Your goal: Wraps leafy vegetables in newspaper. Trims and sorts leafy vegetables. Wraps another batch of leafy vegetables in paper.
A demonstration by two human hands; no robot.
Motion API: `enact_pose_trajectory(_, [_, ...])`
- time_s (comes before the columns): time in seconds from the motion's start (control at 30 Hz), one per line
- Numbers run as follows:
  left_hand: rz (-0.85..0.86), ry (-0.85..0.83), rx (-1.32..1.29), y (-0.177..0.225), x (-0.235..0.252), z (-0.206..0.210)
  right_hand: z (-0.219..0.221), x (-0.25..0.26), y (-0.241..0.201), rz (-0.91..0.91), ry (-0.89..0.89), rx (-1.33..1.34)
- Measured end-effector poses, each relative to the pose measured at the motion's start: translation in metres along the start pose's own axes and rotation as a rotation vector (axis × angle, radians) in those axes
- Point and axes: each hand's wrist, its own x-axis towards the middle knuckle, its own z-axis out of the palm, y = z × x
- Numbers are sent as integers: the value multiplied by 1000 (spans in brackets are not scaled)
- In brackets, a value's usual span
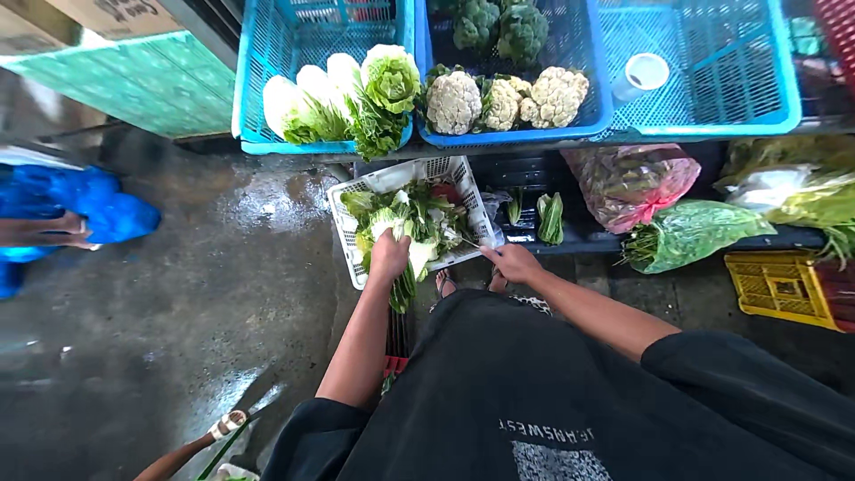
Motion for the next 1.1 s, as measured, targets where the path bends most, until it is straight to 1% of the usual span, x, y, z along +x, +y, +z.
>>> enact_pose_trajectory(0.07, [-17, -17, -3, -8, -1, -6, -9, -13, -4, 0, -10, 9])
enact_pose_trajectory(0.13, [5, -43, -41, -8, -3, -5, -15, -21, -16, -47, -2, 30])
enact_pose_trajectory(0.3, [189, -156, -197, 6, -17, 1, -30, -33, -54, -268, 107, 253])
enact_pose_trajectory(0.4, [287, -213, -246, 14, -24, 3, -39, -47, -77, -350, 208, 461])
enact_pose_trajectory(0.5, [328, -270, -200, 24, -30, 6, -50, -55, -94, -469, 273, 554])
enact_pose_trajectory(0.63, [347, -266, -11, 42, -39, 8, -60, -58, -108, -600, 308, 585])
enact_pose_trajectory(0.7, [368, -282, 56, 48, -42, 9, -61, -57, -109, -630, 294, 590])
enact_pose_trajectory(0.8, [404, -317, 69, 52, -44, 9, -65, -58, -109, -653, 228, 613])
enact_pose_trajectory(0.93, [470, -295, -19, 46, -46, 5, -71, -60, -109, -654, 132, 742])
enact_pose_trajectory(1.0, [506, -254, -43, 43, -47, 4, -74, -61, -110, -658, 141, 736])
enact_pose_trajectory(1.1, [559, -160, -46, 39, -48, 3, -76, -61, -112, -676, 181, 659])
